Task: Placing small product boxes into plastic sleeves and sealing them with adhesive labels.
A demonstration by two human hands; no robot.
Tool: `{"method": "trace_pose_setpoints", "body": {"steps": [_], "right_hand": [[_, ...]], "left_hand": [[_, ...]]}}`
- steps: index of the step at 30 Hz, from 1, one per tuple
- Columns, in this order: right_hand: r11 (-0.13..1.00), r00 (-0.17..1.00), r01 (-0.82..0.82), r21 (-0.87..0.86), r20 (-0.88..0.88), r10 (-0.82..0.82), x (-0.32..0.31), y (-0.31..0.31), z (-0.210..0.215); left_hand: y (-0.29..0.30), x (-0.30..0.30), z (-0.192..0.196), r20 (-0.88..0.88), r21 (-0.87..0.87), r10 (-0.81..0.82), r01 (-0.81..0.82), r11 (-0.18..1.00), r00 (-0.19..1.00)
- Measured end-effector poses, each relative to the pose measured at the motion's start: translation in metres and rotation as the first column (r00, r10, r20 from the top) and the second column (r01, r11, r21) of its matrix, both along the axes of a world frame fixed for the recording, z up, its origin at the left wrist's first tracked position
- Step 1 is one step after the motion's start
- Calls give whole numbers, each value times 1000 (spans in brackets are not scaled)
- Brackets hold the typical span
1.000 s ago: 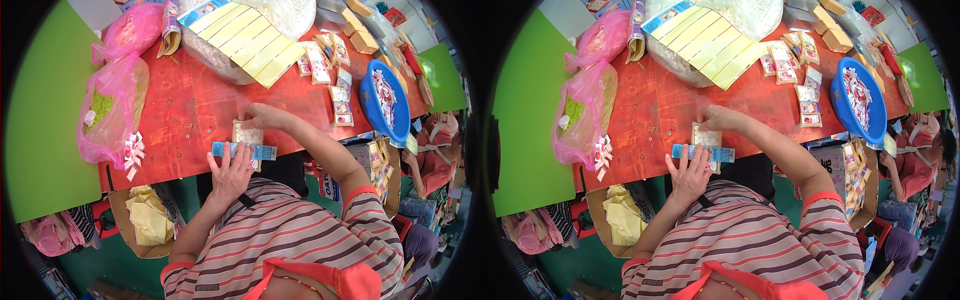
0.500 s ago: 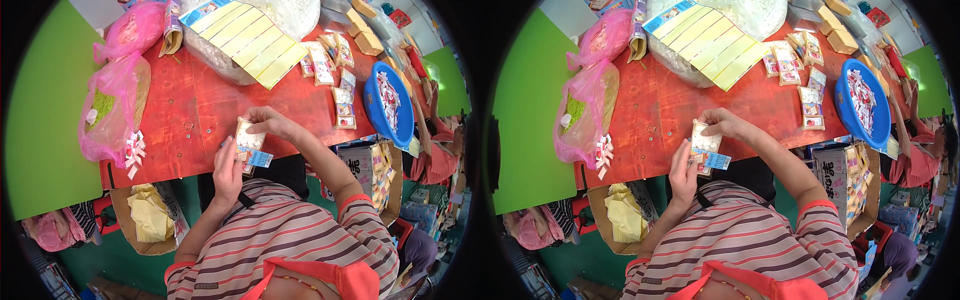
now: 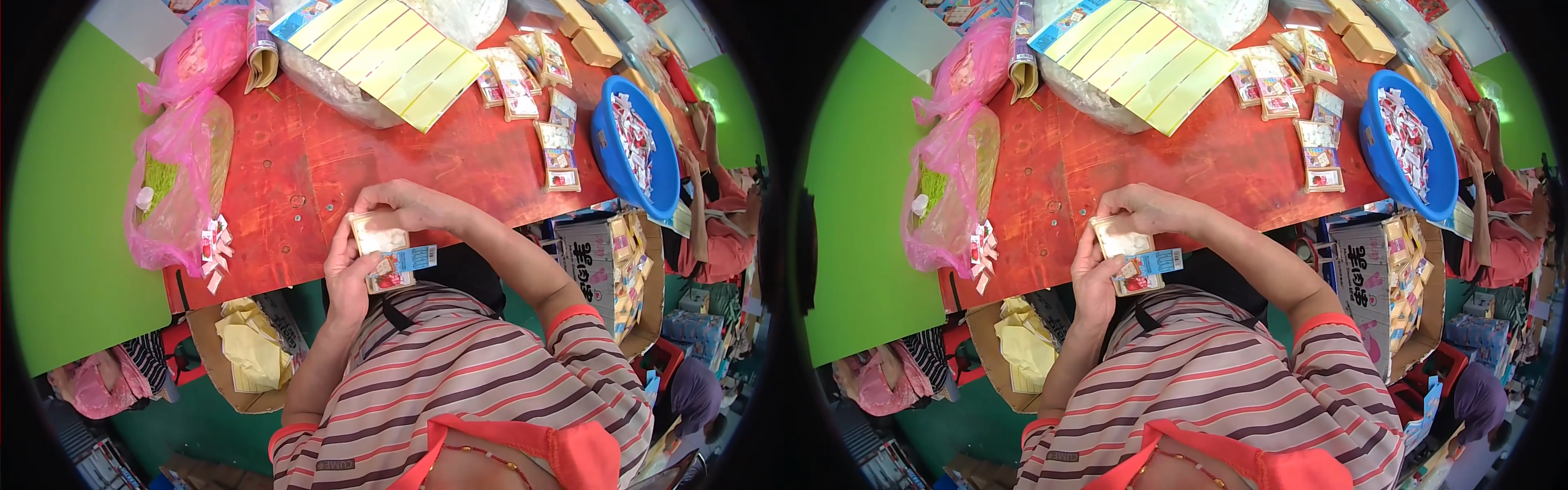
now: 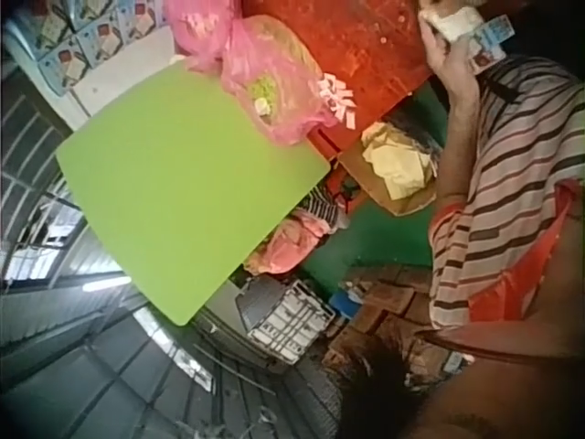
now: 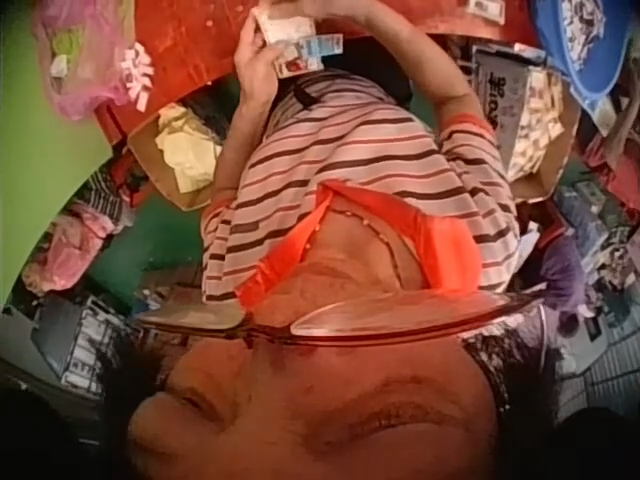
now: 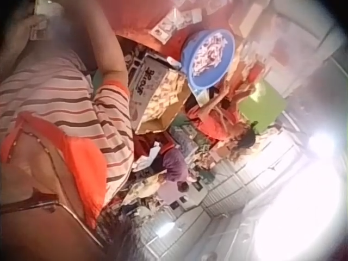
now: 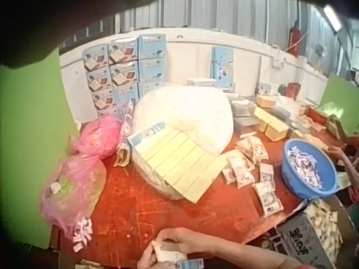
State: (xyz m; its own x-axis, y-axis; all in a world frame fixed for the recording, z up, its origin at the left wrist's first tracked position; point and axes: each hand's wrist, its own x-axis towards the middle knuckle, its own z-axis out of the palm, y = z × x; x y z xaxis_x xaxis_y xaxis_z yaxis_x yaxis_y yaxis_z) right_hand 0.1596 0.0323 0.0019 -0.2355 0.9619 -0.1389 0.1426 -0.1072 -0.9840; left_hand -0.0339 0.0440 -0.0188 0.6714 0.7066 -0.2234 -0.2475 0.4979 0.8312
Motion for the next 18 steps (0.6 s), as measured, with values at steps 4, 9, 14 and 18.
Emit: {"method": "trace_pose_setpoints", "body": {"steps": [4,9,14,18], "right_hand": [[924,954,284,255,18,-298,7,-25,15],[968,969,238,83,50,-243,10,-71,3],[950,965,261,169,-53,-255,3,-77,4],[901,977,139,412,92,-193,-8,-72,17]], "left_hand": [[2,-4,4,80,12,105,-106,994,991],[11,-11,3,164,-20,179,-178,984,970],[20,-21,-20,397,-118,11,40,992,918],[21,-14,-15,551,26,-191,212,977,812]]}}
